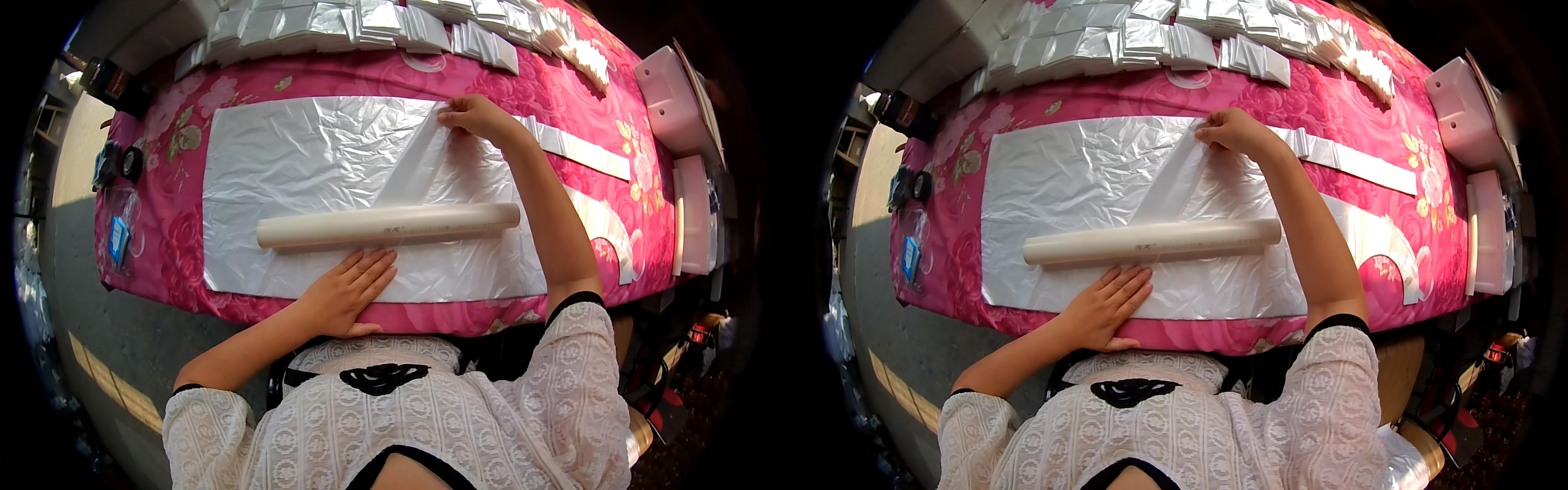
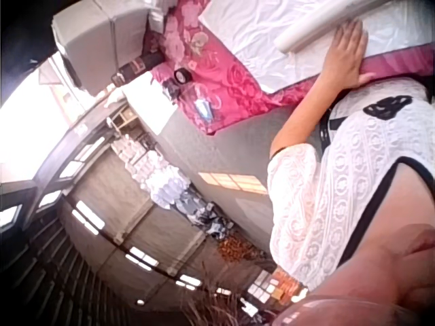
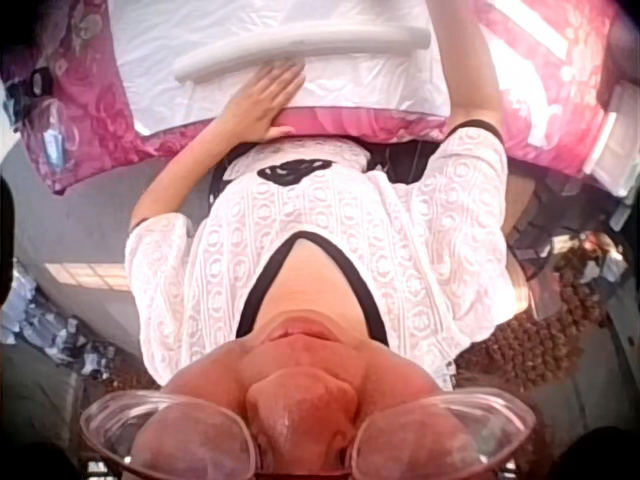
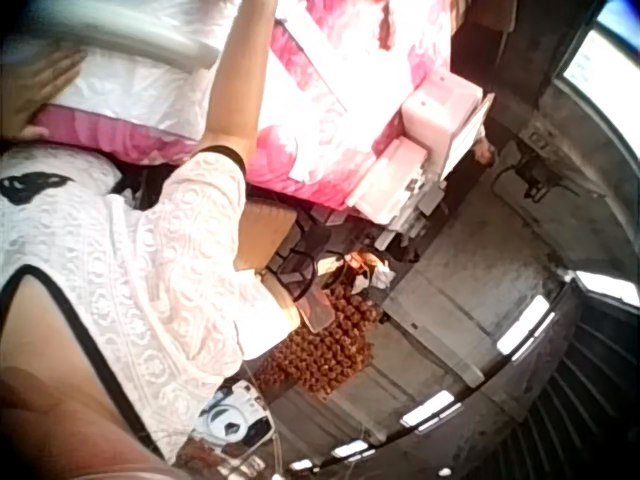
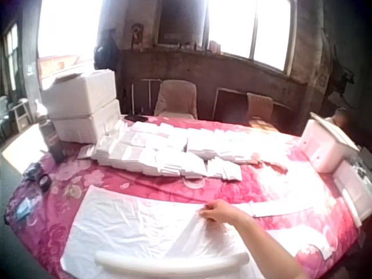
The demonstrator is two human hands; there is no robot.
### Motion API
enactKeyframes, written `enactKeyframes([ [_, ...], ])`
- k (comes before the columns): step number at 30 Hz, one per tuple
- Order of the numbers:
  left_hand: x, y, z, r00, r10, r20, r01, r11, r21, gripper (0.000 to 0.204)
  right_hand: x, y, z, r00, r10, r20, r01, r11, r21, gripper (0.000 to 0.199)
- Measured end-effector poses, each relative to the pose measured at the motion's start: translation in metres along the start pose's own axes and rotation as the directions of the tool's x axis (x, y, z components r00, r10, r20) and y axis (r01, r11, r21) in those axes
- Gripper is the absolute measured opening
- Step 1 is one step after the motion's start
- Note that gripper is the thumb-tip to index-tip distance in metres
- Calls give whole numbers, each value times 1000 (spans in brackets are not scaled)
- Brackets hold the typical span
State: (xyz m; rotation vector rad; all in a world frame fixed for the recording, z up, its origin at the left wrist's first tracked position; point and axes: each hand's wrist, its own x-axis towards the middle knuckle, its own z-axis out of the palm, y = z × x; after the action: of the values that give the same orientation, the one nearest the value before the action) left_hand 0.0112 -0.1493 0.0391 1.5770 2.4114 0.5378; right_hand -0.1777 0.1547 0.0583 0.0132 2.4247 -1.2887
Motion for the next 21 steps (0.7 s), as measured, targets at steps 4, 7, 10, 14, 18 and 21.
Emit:
enactKeyframes([
  [4,-5,17,16,999,-35,-20,36,997,62,83,-44,-28,24,950,-201,-240,164,973,-164,42],
  [7,-2,30,23,997,-71,-28,73,993,95,84,-116,-38,66,863,-505,-29,448,790,-418,47],
  [10,1,43,27,990,-141,-12,141,988,55,85,-158,-18,112,824,-566,11,472,676,-566,48],
  [14,2,50,32,986,-161,-38,164,982,90,88,-164,4,97,802,-579,-148,361,666,-653,46],
  [18,3,52,25,988,-120,-102,105,985,-136,86,-147,49,36,748,-516,-417,100,710,-698,44],
  [21,3,31,13,996,-1,-88,-15,984,-177,85,-146,68,5,724,-364,-586,-31,831,-555,43],
])
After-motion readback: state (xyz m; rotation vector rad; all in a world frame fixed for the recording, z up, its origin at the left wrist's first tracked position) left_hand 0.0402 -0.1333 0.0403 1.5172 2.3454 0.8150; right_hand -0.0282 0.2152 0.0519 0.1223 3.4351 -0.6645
